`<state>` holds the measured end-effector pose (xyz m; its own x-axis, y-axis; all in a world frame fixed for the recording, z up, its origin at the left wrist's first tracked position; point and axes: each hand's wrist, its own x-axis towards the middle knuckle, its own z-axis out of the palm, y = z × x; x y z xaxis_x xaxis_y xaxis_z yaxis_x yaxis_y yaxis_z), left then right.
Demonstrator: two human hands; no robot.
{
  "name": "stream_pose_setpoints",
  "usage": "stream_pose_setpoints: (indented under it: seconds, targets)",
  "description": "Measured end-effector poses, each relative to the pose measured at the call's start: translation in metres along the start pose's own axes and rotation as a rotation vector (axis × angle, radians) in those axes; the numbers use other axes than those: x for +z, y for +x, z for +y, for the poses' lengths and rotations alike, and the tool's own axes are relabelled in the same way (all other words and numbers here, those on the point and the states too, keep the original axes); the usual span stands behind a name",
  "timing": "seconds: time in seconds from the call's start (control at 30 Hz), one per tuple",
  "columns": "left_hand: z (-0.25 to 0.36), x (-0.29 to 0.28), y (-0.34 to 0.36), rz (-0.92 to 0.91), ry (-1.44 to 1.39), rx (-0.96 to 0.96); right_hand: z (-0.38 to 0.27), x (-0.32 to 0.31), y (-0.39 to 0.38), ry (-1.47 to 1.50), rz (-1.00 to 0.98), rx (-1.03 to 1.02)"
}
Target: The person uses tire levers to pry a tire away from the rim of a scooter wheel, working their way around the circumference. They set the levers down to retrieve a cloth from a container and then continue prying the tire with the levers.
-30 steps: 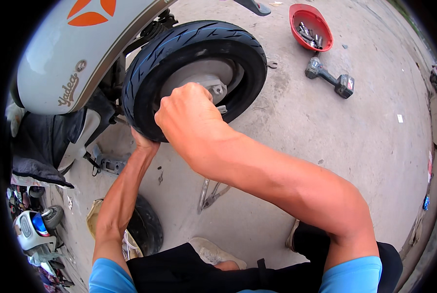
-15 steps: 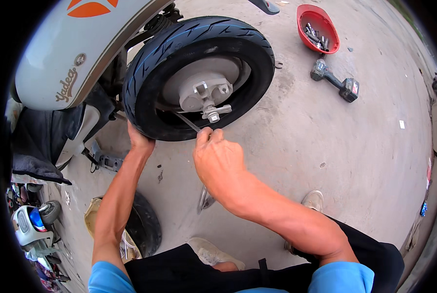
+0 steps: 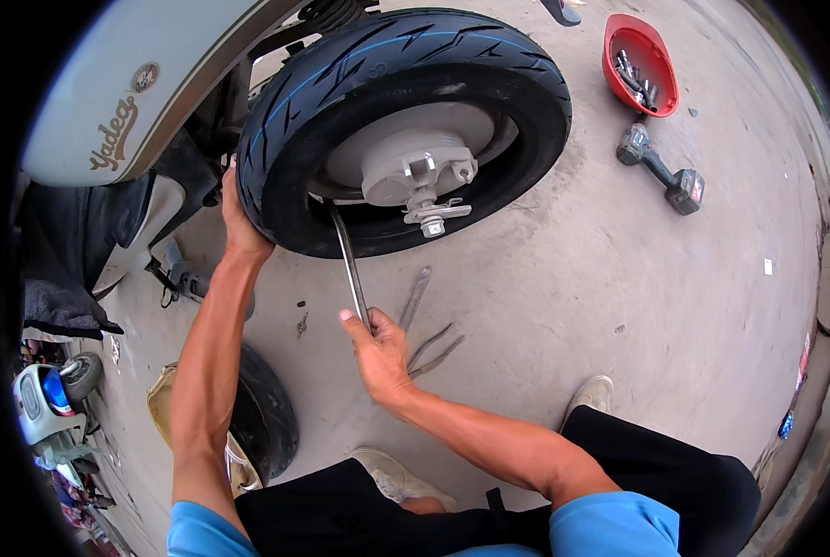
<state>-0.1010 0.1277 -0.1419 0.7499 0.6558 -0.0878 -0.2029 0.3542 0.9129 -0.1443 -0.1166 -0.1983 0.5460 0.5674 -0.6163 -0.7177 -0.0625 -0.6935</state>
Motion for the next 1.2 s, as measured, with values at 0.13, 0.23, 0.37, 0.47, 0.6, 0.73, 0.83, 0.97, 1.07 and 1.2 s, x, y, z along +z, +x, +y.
stream_pose_setpoints:
  seconds: [0.13,0.23,0.37,0.47,0.6,0.73,0.83,0.97,1.07,1.2]
  targets:
    - [-0.003,-0.005,0.005,-0.025,-0.041,-0.001,0.016,0.010,0.013,0.088,0.027,-0.047]
    - [-0.006,-0.011,0.011,-0.048,-0.062,0.000,0.029,0.017,0.019,0.152,0.026,-0.094]
    - [-0.006,-0.019,0.018,-0.051,-0.066,-0.026,0.051,0.022,0.033,0.188,-0.004,-0.089]
    - [-0.001,-0.020,0.022,-0.049,-0.068,-0.030,0.064,0.031,0.052,0.112,0.014,-0.054]
    - [0.018,-0.012,0.033,-0.060,0.085,0.014,0.077,0.053,0.085,-0.087,0.164,-0.206]
    - [0.037,0.007,0.036,-0.035,0.291,0.039,0.089,0.079,0.114,-0.157,0.267,-0.458]
    - [0.042,0.020,0.034,0.055,0.356,0.134,0.091,0.095,0.133,-0.212,0.299,-0.317]
    - [0.046,0.028,0.032,-0.011,0.366,0.153,0.084,0.097,0.136,-0.134,0.268,-0.266]
    - [0.048,0.030,0.029,0.032,0.439,0.181,0.074,0.059,0.112,-0.281,0.209,-0.218]
    - [0.049,0.034,0.017,0.011,0.413,0.157,0.043,0.005,0.069,-0.431,0.071,-0.255]
